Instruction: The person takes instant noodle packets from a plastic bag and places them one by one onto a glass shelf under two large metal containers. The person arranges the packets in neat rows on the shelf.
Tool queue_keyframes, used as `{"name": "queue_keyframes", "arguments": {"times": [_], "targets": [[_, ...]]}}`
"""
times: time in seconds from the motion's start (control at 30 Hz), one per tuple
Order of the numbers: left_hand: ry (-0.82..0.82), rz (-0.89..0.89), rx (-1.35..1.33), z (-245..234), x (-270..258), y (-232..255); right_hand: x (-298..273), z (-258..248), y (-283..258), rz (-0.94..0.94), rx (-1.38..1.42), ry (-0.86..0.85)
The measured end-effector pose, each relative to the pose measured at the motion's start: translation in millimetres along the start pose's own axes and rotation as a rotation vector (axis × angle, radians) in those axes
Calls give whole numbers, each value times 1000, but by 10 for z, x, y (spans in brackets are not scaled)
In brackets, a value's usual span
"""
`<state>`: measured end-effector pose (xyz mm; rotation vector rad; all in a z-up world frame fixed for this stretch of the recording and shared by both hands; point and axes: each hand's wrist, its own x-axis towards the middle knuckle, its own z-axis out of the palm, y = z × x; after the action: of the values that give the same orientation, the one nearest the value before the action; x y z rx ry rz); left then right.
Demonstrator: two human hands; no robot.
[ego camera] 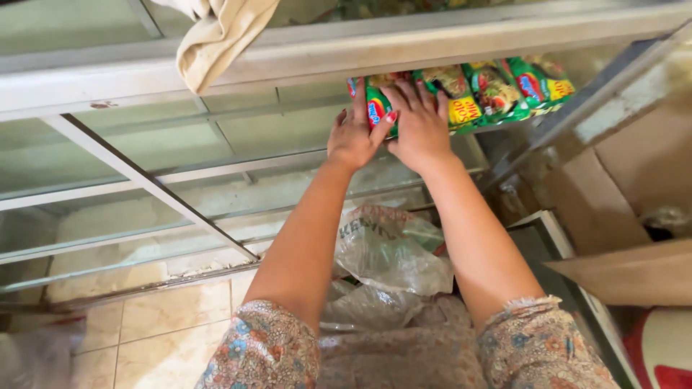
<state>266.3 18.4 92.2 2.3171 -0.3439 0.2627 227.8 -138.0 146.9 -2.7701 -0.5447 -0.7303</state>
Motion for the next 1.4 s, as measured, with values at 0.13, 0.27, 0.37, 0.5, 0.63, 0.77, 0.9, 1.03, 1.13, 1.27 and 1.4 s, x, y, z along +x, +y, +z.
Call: {"name": "queue_keyframes", "arguments": {"times": [0.13, 0.27, 0.37, 0.5, 0.63, 0.77, 0.9, 1.03, 1.13, 1.27, 1.4], "targets": [[-55, 8, 24, -82, 0, -18, -101, -179, 76, -33, 131, -19], [-65, 83, 22, -270, -82, 129, -194, -198, 239, -132, 56, -37], [-69, 141, -2, -254, -84, 67, -256, -216, 218, -108, 53, -36], [40, 204, -51, -61, -35, -170, -260, -197, 54, -96, -1, 29], [41, 102, -18, -7, -32, -141, -189, -217, -40, -96, 29, 37], [53, 72, 67, 39, -31, -127, -179, -93, 8, -84, -13, 83], [61, 48, 73, -1, -36, -48, -138, -47, 15, -68, -9, 95], [73, 40, 77, 3, -25, -34, -107, 11, 45, -70, -15, 112], [101, 53, 81, 23, -15, -66, -100, 21, 47, -69, -16, 107], [105, 29, 29, -67, -58, 41, -100, -55, 29, -64, 3, 70], [145, 22, -20, -62, 35, 7, -146, -179, 7, -75, -14, 46]]}}
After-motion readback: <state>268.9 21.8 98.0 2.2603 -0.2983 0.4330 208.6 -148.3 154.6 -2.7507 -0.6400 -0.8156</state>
